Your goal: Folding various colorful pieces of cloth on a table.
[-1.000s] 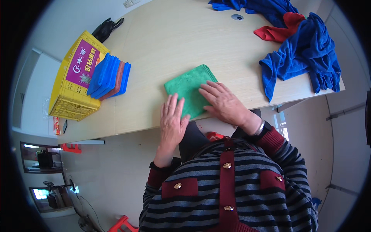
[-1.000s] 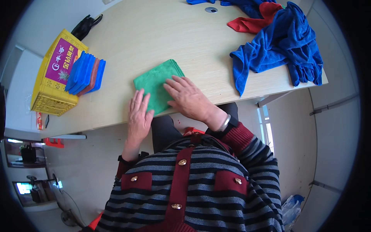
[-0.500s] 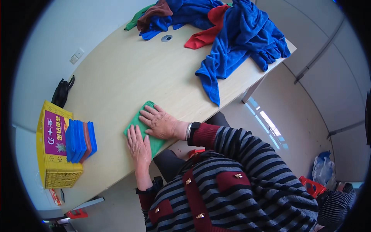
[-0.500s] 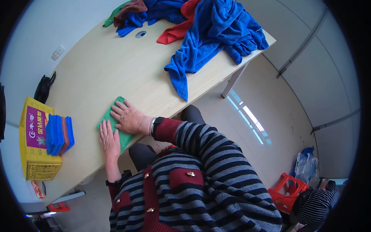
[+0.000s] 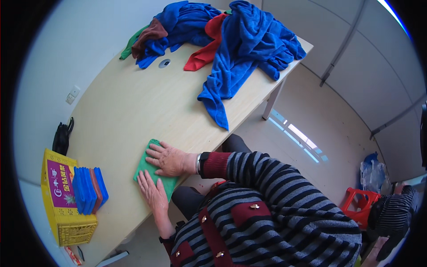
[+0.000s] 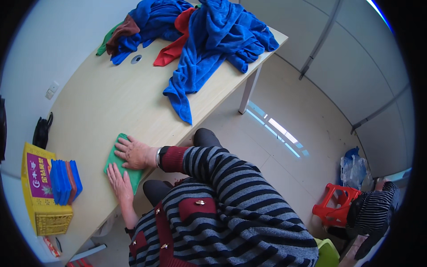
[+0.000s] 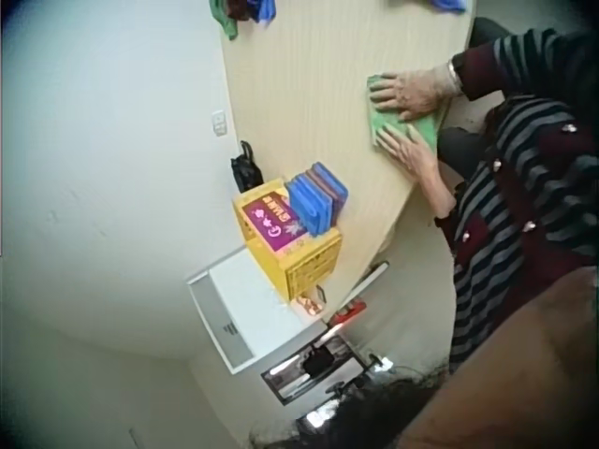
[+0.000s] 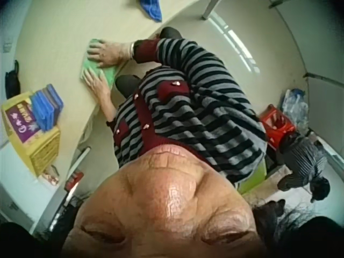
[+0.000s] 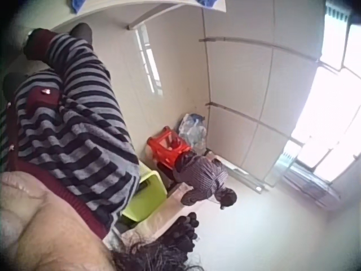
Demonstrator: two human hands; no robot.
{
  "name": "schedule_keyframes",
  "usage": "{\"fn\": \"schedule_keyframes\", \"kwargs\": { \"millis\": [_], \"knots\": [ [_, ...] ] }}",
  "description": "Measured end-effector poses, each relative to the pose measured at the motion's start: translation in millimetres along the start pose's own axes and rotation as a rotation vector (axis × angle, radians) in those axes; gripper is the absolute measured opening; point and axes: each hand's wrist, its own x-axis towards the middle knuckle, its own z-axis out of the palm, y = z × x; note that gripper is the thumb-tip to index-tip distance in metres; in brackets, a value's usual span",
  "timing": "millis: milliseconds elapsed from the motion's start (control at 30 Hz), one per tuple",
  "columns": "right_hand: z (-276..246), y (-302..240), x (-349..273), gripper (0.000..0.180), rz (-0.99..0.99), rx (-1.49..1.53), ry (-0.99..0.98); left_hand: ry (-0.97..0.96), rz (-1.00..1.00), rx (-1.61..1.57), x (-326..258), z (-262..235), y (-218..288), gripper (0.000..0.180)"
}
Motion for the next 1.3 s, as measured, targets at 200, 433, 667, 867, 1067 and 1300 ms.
{"fn": "schedule_keyframes", "kwargs": {
  "millis": [200,433,667,867,1067,1300],
  "knots": [
    [-3.1,-1.4,-0.1,0.068,-0.005,0.001,0.022,0.246,0.084,-0.041,-28.4,-11.5,5.5,0.047],
    [-8.1,-24.3,0.0,0.066,-0.035,-0.021,-0.095,0.181,-0.576,-0.734,-119.1,-16.0,-18.4,0.029],
    [-4.3,-72.3,-8.4,0.065,-0.238,-0.013,-0.135,0.18,-0.802,-1.686,-131.8,-16.5,-17.9,0.037],
    [-6.4,-82.8,-15.1,0.059,-0.342,0.27,-0.135,0.28,-0.782,-1.592,-134.9,-35.1,-26.3,0.041],
    [-28.9,-30.7,-45.2,0.048,-0.086,0.347,0.072,0.247,-0.579,-1.234,-78.9,-173.7,-73.1,0.036],
    [-34.1,-15.6,-58.9,0.041,-0.037,0.13,0.088,0.533,-0.479,-1.224,32.3,-300.7,-195.5,0.041]
  ]
}}
